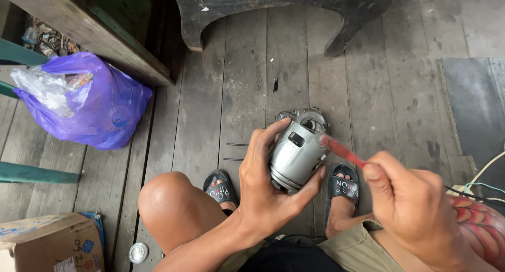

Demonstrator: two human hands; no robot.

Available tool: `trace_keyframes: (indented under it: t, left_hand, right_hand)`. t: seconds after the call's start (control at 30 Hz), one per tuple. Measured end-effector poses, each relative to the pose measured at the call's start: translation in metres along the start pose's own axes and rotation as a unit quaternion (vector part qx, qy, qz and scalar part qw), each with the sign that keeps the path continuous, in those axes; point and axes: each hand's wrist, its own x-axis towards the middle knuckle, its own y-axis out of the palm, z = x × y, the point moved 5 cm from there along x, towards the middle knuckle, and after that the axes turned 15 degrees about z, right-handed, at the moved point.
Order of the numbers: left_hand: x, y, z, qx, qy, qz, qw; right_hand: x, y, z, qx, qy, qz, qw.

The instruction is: Cleaning a motorcycle piston with a small brush

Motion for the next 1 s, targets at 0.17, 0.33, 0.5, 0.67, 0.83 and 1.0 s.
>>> trace_keyframes:
  t: [0.17,0.33,0.5,0.67,0.83,1.0]
  left_hand:
    - [0.001,0.006,0.012,-0.099,-0.056,0.025,0.993]
    - [0.002,0.01,0.025,-0.234,-0.133,0.047,0.962]
    - [-0.004,0.028,0.028,-0.653,-0.216,0.109,0.718]
    - [-0.012,0.04,0.044,-0.671,-0.253,0.081,0.692]
    - [-0.012,0.041,0.045,-0.664,-0.235,0.068,0.706]
    - [-0.015,0.046,0.045,-0.72,-0.235,0.107,0.644]
  right_hand:
    - [-0.002,0.018,0.014,0.015,-0.089,0.056,0.994]
    - [0.004,0.003,0.004,0.03,-0.048,0.012,0.998]
    - [0.002,0.005,0.016,0.071,-0.103,0.048,0.991]
    - [-0.002,0.006,0.029,0.057,-0.126,0.042,0.989]
    - [-0.001,0.004,0.038,0.042,-0.183,0.061,0.98]
    - [-0.002,-0.014,0.025,0.07,-0.138,-0.036,0.987]
